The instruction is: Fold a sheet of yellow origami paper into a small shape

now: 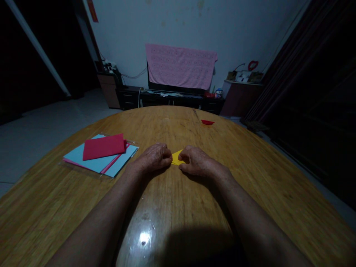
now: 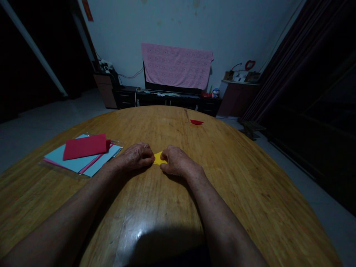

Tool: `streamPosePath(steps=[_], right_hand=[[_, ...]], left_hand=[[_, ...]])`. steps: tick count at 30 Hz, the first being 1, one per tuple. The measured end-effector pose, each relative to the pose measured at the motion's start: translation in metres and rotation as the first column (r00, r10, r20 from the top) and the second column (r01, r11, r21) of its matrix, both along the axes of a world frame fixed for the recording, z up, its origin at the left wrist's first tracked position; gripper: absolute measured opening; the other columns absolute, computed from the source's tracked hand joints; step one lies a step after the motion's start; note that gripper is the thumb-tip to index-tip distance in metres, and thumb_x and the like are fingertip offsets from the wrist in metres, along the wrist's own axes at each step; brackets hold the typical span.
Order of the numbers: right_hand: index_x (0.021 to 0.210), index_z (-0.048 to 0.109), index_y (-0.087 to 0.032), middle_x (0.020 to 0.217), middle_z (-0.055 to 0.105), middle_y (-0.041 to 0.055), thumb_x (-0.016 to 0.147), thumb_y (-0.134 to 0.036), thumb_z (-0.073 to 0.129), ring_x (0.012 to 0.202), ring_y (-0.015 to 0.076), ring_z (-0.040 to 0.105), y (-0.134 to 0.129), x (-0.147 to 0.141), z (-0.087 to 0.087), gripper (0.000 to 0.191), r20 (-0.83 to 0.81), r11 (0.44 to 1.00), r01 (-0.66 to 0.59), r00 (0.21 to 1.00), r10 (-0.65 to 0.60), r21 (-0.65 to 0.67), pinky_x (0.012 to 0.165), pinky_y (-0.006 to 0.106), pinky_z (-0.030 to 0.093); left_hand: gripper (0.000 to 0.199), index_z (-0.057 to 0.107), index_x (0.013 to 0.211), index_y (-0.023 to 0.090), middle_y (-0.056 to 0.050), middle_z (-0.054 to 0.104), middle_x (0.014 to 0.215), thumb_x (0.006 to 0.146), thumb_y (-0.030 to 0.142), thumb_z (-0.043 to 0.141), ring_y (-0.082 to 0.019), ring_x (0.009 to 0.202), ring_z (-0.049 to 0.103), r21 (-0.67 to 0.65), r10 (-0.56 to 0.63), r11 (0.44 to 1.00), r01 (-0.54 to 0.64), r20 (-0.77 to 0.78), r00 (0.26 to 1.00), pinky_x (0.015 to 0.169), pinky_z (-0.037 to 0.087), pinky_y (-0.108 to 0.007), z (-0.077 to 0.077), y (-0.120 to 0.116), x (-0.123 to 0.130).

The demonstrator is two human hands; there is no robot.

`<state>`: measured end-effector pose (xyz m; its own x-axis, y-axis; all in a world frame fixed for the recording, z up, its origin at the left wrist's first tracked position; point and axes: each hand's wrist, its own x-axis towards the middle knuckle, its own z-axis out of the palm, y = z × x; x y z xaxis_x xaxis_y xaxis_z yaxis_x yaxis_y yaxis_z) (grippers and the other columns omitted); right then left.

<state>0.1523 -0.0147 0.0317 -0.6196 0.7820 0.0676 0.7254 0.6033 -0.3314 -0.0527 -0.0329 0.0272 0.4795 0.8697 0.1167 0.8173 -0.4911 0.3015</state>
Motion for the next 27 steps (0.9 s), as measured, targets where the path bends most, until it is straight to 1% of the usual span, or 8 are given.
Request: streamPosePath(steps=[3, 6, 9, 12, 15, 19, 23, 27], right_hand=[[0.093, 0.063, -0.022, 0.093, 0.061, 0.0043, 0.075, -0.036, 0.061, 0.079, 0.0171, 0.055, -0.002, -0.002, 0.000, 0.023, -0.001, 1.000, 0.012, 1.000, -0.012, 0.024, 0.066, 0.027, 0.040], [0.092, 0.063, -0.022, 0.092, 0.061, 0.0039, 0.075, -0.038, 0.062, 0.076, 0.0164, 0.055, -0.003, -0.004, 0.001, 0.023, 0.014, 0.999, 0.015, 1.000, -0.015, 0.033, 0.064, 0.027, 0.039], [0.092, 0.065, -0.021, 0.091, 0.062, 0.0040, 0.076, -0.032, 0.062, 0.077, 0.0158, 0.054, -0.004, -0.005, 0.004, 0.020, 0.031, 0.999, 0.011, 0.999, -0.012, 0.041, 0.065, 0.026, 0.038], [0.084, 0.066, -0.019, 0.085, 0.062, 0.0043, 0.078, -0.023, 0.056, 0.073, 0.0139, 0.054, -0.004, -0.006, 0.007, 0.012, 0.047, 0.999, -0.016, 0.999, 0.014, 0.035, 0.063, 0.024, 0.037], [0.075, 0.064, -0.018, 0.078, 0.061, 0.0044, 0.082, -0.019, 0.049, 0.065, 0.0120, 0.051, -0.004, -0.007, 0.008, 0.017, 0.053, 0.998, -0.032, 0.998, 0.030, 0.050, 0.058, 0.024, 0.034], [0.069, 0.062, -0.017, 0.070, 0.059, 0.0035, 0.083, -0.018, 0.047, 0.060, 0.0107, 0.049, -0.004, -0.007, 0.009, 0.020, 0.032, 0.998, -0.046, 0.999, 0.044, 0.049, 0.055, 0.024, 0.032], [0.070, 0.062, -0.017, 0.067, 0.060, 0.0026, 0.081, -0.016, 0.047, 0.059, 0.0107, 0.050, -0.005, -0.009, 0.010, 0.019, 0.011, 1.000, -0.008, 1.000, 0.009, -0.014, 0.056, 0.023, 0.033], [0.075, 0.065, -0.018, 0.073, 0.064, 0.0031, 0.080, -0.014, 0.049, 0.064, 0.0114, 0.052, -0.005, -0.008, 0.010, 0.017, -0.012, 0.999, 0.019, 1.000, -0.019, -0.035, 0.058, 0.023, 0.034]], left_hand=[[0.024, 0.066, 0.077, 0.019, -0.005, 0.061, 0.082, 0.082, 0.030, 0.045, -0.017, 0.078, 0.054, -0.002, 0.007, 1.000, -0.007, 0.004, 1.000, 0.073, 0.041, -0.028, -0.001, 0.001, 0.000], [0.025, 0.064, 0.078, 0.018, -0.006, 0.061, 0.082, 0.083, 0.030, 0.043, -0.017, 0.078, 0.054, -0.010, 0.035, 0.999, -0.035, -0.009, 0.999, 0.073, 0.041, -0.029, 0.000, 0.001, 0.001], [0.026, 0.063, 0.079, 0.018, -0.005, 0.061, 0.083, 0.084, 0.030, 0.041, -0.017, 0.078, 0.054, -0.012, 0.058, 0.998, -0.058, -0.017, 0.998, 0.072, 0.041, -0.029, 0.000, 0.000, 0.002], [0.027, 0.063, 0.080, 0.018, -0.005, 0.062, 0.082, 0.084, 0.030, 0.040, -0.017, 0.078, 0.053, -0.002, 0.065, 0.998, -0.065, -0.021, 0.998, 0.072, 0.041, -0.029, 0.000, 0.000, 0.004], [0.026, 0.063, 0.080, 0.017, -0.006, 0.063, 0.082, 0.084, 0.029, 0.040, -0.017, 0.077, 0.053, 0.005, 0.057, 0.998, -0.057, -0.019, 0.998, 0.072, 0.041, -0.030, -0.001, 0.001, 0.005], [0.025, 0.063, 0.081, 0.017, -0.006, 0.064, 0.081, 0.085, 0.029, 0.040, -0.017, 0.075, 0.053, -0.024, 0.059, 0.998, -0.060, -0.033, 0.998, 0.071, 0.041, -0.030, -0.001, 0.004, 0.004], [0.025, 0.063, 0.084, 0.018, -0.006, 0.064, 0.085, 0.085, 0.029, 0.040, -0.019, 0.080, 0.054, 0.006, 0.059, 0.998, -0.059, -0.050, 0.997, 0.072, 0.041, -0.031, -0.004, 0.006, 0.004], [0.026, 0.064, 0.085, 0.018, -0.007, 0.065, 0.085, 0.086, 0.029, 0.040, -0.020, 0.082, 0.053, 0.031, 0.072, 0.997, -0.070, -0.075, 0.995, 0.073, 0.040, -0.032, -0.005, 0.006, 0.005]])
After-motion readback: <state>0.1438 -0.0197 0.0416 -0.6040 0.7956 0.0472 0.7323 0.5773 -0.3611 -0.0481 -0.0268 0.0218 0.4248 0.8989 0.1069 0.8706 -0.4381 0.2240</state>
